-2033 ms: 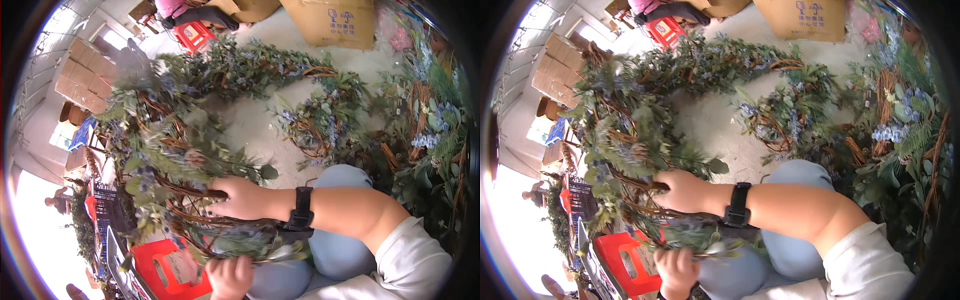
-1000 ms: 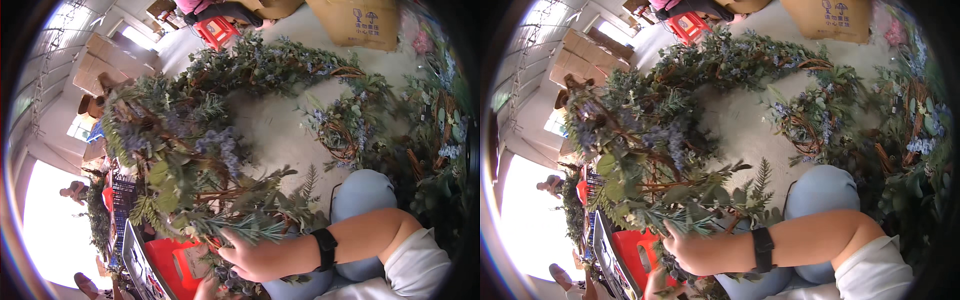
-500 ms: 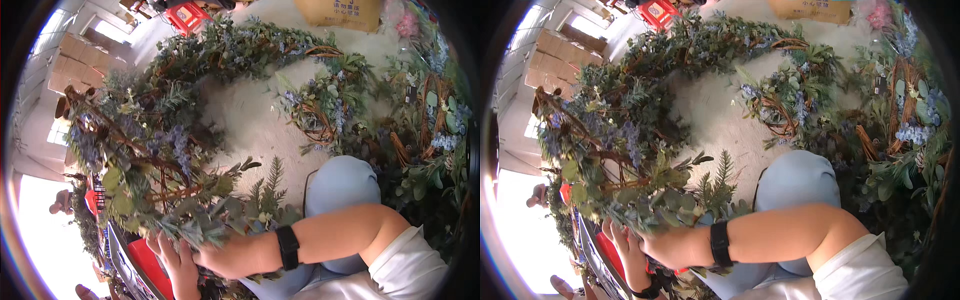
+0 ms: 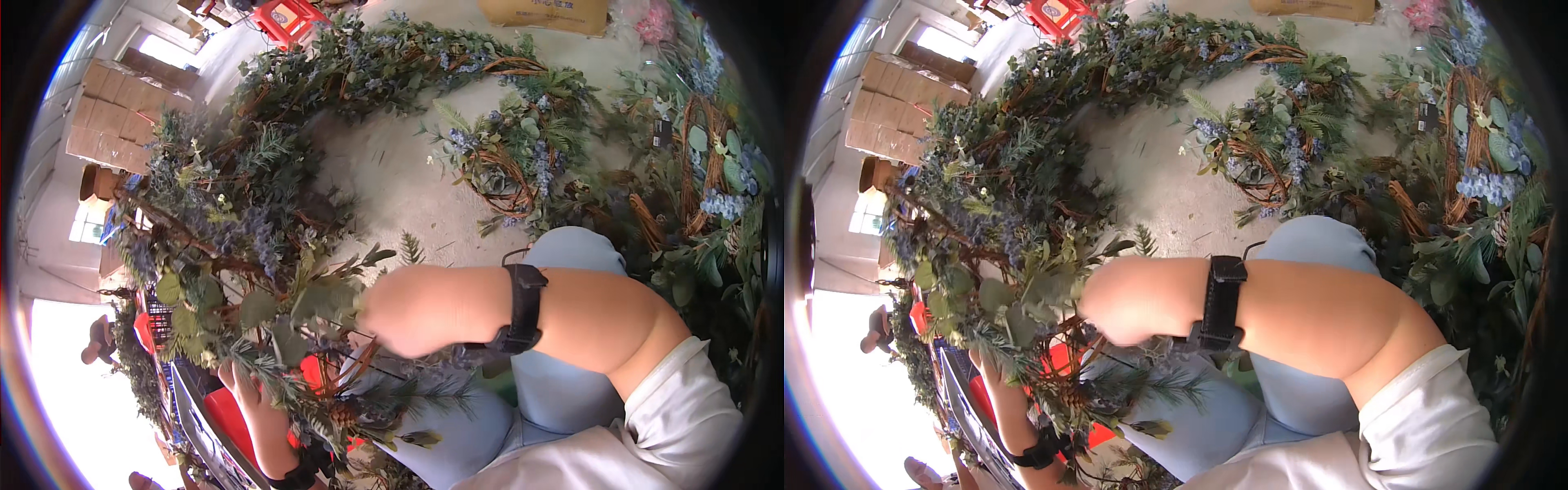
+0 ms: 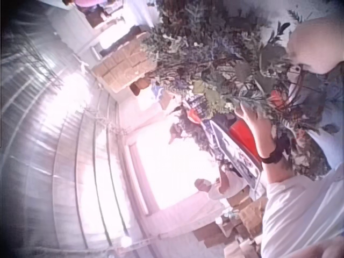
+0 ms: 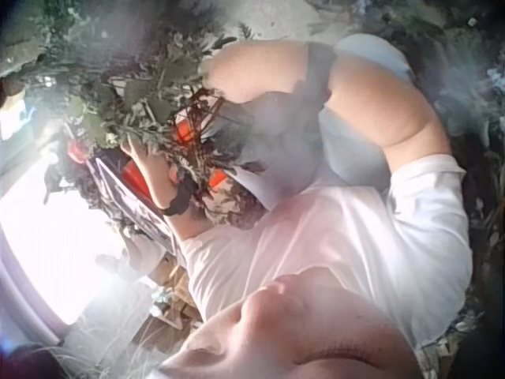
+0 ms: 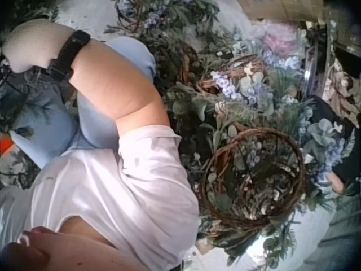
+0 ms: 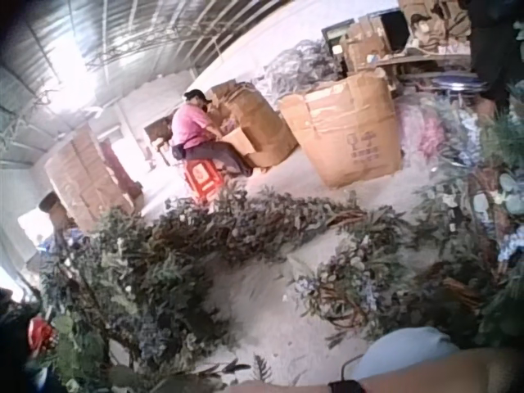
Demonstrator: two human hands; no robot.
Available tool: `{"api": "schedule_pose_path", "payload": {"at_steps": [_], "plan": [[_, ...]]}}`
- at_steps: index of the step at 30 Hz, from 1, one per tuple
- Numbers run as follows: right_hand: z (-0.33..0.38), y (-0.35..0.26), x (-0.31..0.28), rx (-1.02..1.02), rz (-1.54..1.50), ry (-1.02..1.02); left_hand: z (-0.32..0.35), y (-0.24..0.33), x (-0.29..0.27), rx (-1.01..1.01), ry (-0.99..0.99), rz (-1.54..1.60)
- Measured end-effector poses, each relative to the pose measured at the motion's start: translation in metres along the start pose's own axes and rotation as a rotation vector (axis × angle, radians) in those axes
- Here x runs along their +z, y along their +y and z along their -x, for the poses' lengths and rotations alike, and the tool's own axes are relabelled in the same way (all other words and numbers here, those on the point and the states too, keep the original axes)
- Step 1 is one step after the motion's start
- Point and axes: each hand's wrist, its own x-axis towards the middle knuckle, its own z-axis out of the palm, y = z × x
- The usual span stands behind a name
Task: The person is assembling artificial floral wreaths by attaching leaves, berries, and pinecones to a grapevine base using wire.
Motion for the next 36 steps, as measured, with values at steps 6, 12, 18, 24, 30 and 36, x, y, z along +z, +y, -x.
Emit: {"api": "schedule_pose_path", "payload": {"at_steps": [6,12,18,24,30,36], "plan": [[-0.01,0.043,0.039,0.073,0.071,0.115,0.014,-0.002,0.008,-0.031,0.138,0.251],[-0.016,0.011,0.036,-0.066,0.046,0.016,0.022,-0.024,0.002,0.019,0.226,0.123],[-0.012,-0.001,0.037,-0.112,0.185,0.016,0.028,-0.015,-0.006,-0.097,0.117,0.298],[-0.003,-0.012,0.045,-0.198,0.43,0.249,0.044,-0.028,0.001,0.185,0.179,0.303],[-0.003,-0.02,0.02,-0.33,0.458,0.503,0.053,0.003,0.004,0.044,0.251,0.45],[-0.035,-0.005,0.032,-0.562,0.518,0.815,0.061,0.007,-0.003,-0.127,0.246,0.413]]}}
